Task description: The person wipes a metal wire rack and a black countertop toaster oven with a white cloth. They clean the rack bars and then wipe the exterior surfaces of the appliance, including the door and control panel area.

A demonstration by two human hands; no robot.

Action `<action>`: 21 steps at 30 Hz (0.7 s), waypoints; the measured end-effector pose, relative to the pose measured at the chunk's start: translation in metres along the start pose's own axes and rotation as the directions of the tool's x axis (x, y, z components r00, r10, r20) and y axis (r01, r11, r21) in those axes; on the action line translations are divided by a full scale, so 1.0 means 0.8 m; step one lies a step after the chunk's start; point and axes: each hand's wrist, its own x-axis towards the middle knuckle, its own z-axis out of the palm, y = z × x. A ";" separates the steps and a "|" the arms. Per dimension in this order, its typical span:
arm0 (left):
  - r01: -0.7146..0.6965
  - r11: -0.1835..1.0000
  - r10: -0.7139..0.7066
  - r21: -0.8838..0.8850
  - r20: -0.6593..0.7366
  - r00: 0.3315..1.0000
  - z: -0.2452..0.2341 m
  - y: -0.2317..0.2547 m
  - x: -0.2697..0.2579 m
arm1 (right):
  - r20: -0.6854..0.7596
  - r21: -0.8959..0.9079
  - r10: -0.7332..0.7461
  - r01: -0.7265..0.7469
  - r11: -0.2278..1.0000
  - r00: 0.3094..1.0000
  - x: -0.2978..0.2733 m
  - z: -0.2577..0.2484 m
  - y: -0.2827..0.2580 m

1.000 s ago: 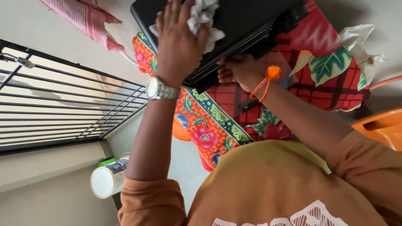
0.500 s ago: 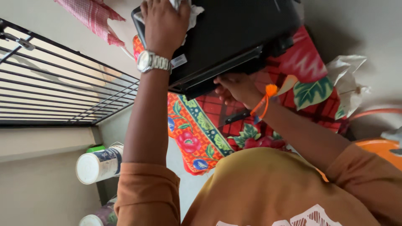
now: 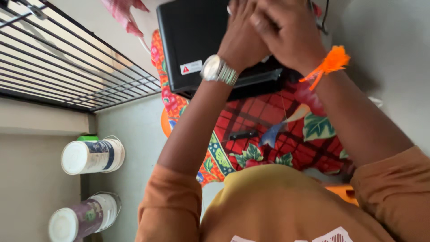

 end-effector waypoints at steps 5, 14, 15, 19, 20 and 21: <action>0.194 0.941 -0.254 0.276 0.204 0.945 -0.102 -0.007 -0.063 | 0.025 -0.269 -0.362 0.355 0.895 0.932 0.010 0.037 0.026; 0.260 0.936 -0.273 0.238 0.025 0.962 -0.114 -0.033 -0.104 | 0.102 -0.325 -0.238 0.258 0.910 0.966 0.032 0.098 0.014; 0.254 0.936 -0.269 0.242 0.032 0.963 -0.115 -0.035 -0.105 | 0.104 -0.310 -0.242 0.262 0.914 0.965 0.028 0.098 0.009; 0.254 0.937 -0.271 0.241 0.039 0.962 -0.116 -0.033 -0.105 | 0.141 -0.272 -0.215 0.247 0.930 0.966 -0.020 0.081 -0.012; 0.260 0.936 -0.275 0.239 0.034 0.961 -0.116 -0.032 -0.104 | 0.156 -0.269 -0.200 0.236 0.934 0.967 -0.026 0.074 -0.009; 0.258 0.935 -0.273 0.243 0.029 0.962 -0.118 -0.032 -0.103 | 0.152 -0.296 -0.181 0.219 0.930 0.972 -0.026 0.067 -0.003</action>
